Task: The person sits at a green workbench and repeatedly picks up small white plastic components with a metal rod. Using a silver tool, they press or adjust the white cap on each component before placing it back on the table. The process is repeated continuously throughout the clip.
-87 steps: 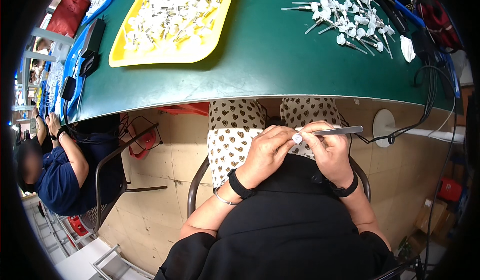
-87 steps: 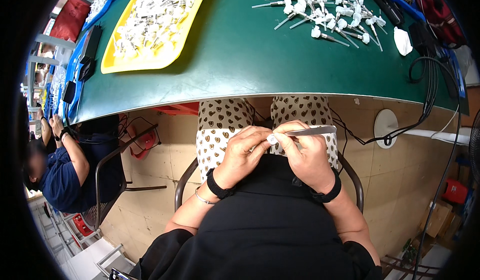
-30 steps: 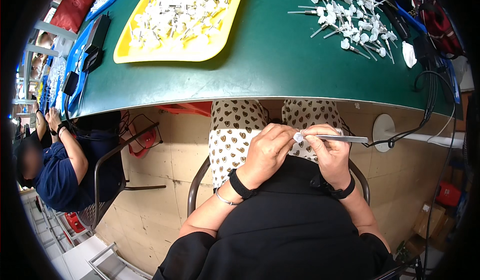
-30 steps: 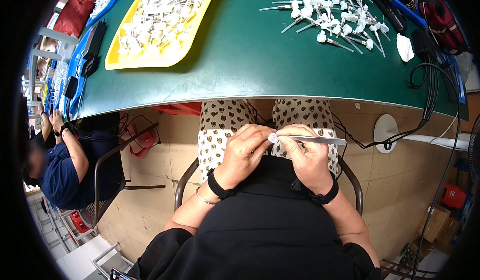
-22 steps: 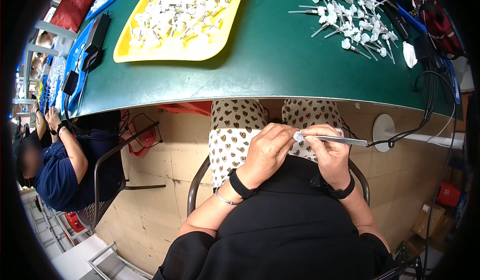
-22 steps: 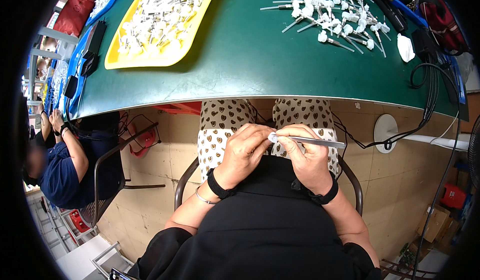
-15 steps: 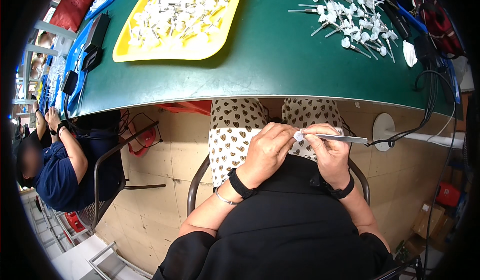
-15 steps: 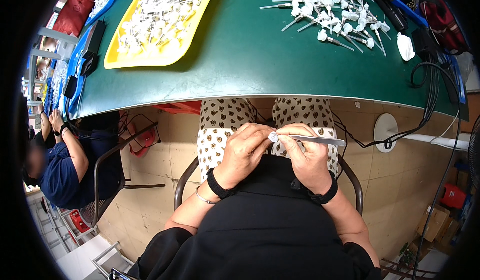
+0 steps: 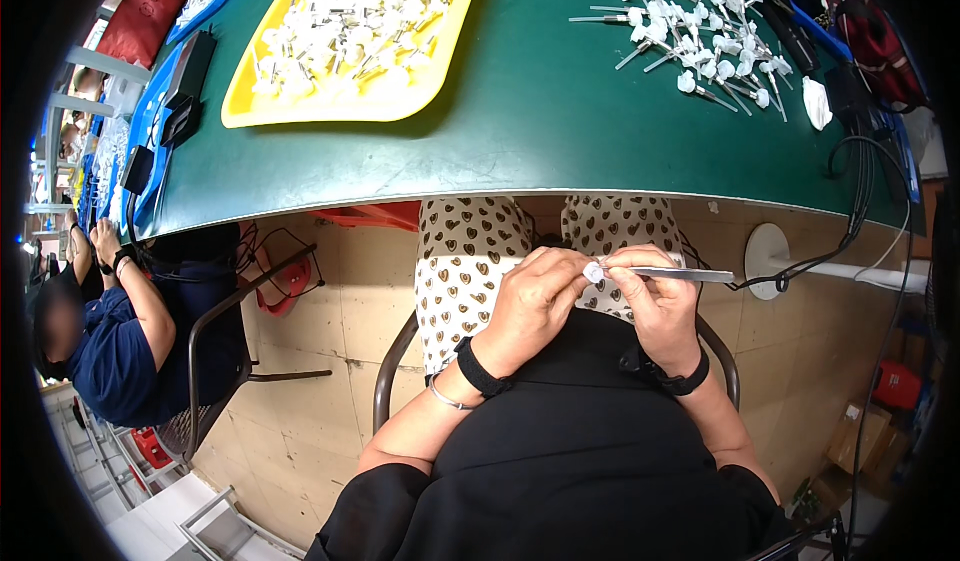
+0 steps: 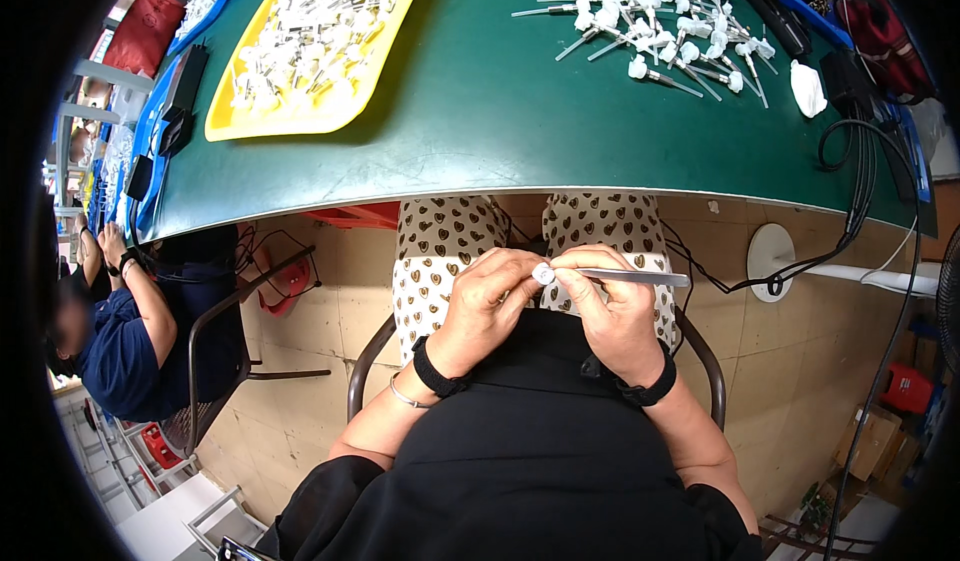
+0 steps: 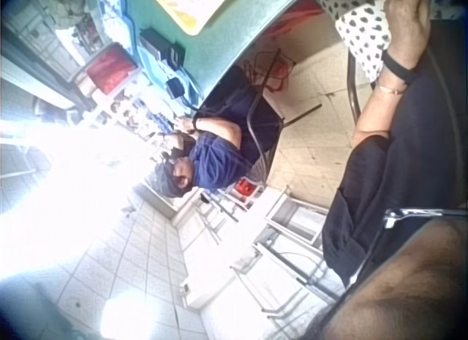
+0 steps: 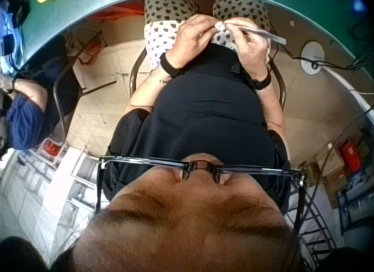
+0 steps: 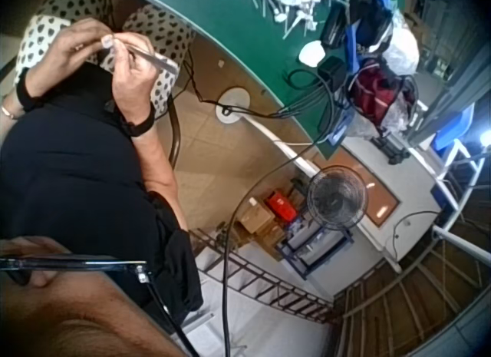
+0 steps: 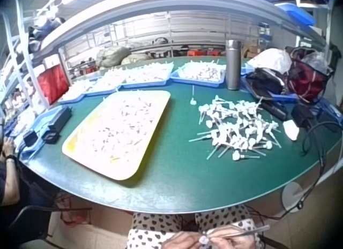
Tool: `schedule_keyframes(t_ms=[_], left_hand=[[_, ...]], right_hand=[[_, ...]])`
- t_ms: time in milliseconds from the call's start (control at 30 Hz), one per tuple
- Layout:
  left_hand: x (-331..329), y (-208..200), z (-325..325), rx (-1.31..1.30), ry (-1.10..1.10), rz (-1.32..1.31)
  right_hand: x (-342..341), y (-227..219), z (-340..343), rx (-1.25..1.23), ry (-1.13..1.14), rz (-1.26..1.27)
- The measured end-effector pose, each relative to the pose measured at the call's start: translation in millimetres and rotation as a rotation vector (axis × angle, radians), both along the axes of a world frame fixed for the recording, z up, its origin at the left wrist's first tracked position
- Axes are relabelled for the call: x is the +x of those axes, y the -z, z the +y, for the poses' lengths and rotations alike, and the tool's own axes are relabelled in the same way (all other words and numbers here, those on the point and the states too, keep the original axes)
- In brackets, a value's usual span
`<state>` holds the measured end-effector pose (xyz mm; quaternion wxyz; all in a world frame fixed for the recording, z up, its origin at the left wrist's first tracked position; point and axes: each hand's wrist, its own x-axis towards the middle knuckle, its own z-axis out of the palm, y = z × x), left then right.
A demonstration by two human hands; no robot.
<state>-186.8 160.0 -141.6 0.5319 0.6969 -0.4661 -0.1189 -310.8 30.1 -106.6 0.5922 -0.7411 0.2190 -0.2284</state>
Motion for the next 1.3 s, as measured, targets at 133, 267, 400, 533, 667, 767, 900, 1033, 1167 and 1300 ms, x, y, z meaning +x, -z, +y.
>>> schedule_keyframes(t_ms=[133, 267, 400, 533, 667, 767, 900, 1033, 1167, 1300], left_hand=[[-0.2, 0.1, -0.7, -0.006, -0.002, 0.009], [-0.1, -0.8, -0.7, -0.001, -0.001, 0.014], [-0.1, -0.5, -1.0, -0.008, -0.004, 0.005], [-0.3, -0.5, -0.5, -0.003, -0.006, 0.0], [0.0, -1.7, -0.7, 0.002, -0.005, -0.017], [-0.3, -1.5, -0.3, 0.011, -0.007, -0.039], [-0.9, -0.9, -0.5, 0.008, 0.004, -0.026], [-1.6, 3.8, -0.2, -0.001, 0.02, 0.028], [-2.1, 6.4, 1.2, -0.017, 0.032, 0.248], [-1.4, 6.0, 0.4, -0.031, 0.041, 0.333]], right_hand=[[-1.0, 2.5, 0.3, 0.051, 0.009, -0.013], [-1.4, 5.8, 0.8, 0.083, 0.02, -0.018], [-1.1, 5.0, 2.2, 0.127, 0.042, -0.022], [-0.9, 5.9, 1.8, 0.12, 0.039, -0.022], [0.0, 6.4, 1.4, 0.037, 0.035, -0.021], [2.6, 0.0, 0.3, -0.048, 0.003, -0.002], [4.3, -5.5, -3.9, -0.13, -0.061, 0.026], [4.8, -10.5, -6.1, -0.114, -0.085, 0.053], [-0.4, -1.9, 2.8, 0.006, 0.025, -0.021], [-1.5, 1.1, 2.7, 0.044, 0.055, -0.091]])
